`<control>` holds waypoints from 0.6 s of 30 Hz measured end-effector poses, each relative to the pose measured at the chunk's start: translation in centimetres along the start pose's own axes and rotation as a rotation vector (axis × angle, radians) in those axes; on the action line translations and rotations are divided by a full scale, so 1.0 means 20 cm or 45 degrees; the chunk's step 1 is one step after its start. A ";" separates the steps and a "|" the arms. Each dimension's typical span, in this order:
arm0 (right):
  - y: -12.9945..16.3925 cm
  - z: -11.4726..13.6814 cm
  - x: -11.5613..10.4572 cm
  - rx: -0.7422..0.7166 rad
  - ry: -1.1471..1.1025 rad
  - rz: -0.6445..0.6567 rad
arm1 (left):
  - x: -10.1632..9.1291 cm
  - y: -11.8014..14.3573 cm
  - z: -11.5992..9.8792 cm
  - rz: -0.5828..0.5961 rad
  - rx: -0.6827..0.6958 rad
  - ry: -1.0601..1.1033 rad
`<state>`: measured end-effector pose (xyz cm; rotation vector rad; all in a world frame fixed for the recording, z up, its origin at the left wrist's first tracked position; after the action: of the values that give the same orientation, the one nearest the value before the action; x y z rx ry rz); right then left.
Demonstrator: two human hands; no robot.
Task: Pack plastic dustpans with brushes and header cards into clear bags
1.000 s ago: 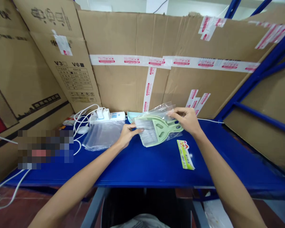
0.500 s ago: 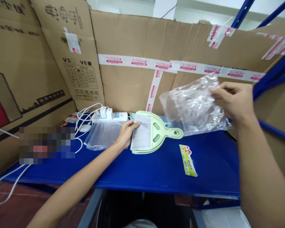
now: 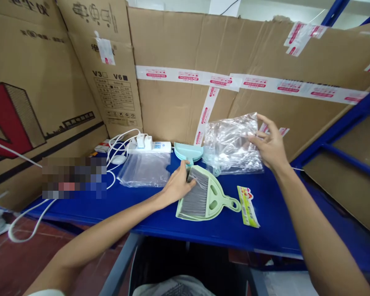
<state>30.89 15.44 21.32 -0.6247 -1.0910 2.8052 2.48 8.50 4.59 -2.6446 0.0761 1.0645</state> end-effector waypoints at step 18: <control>0.17 0.20 1.52 0.700 -1.177 0.706 | -0.37 0.57 -0.08 -0.578 0.528 -0.420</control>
<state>1.74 16.65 11.21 0.5786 -0.0709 3.7302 -3.59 -3.28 8.03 -1.9632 -0.3210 1.1542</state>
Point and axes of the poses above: each hand's wrist, its own y-axis away from the middle knuckle, its own x-axis out of the palm, z = x × y, the point moved 10 cm from there along -y, towards the middle knuckle, and after that the axes turned 1 degree about x, right-handed, at the moved point
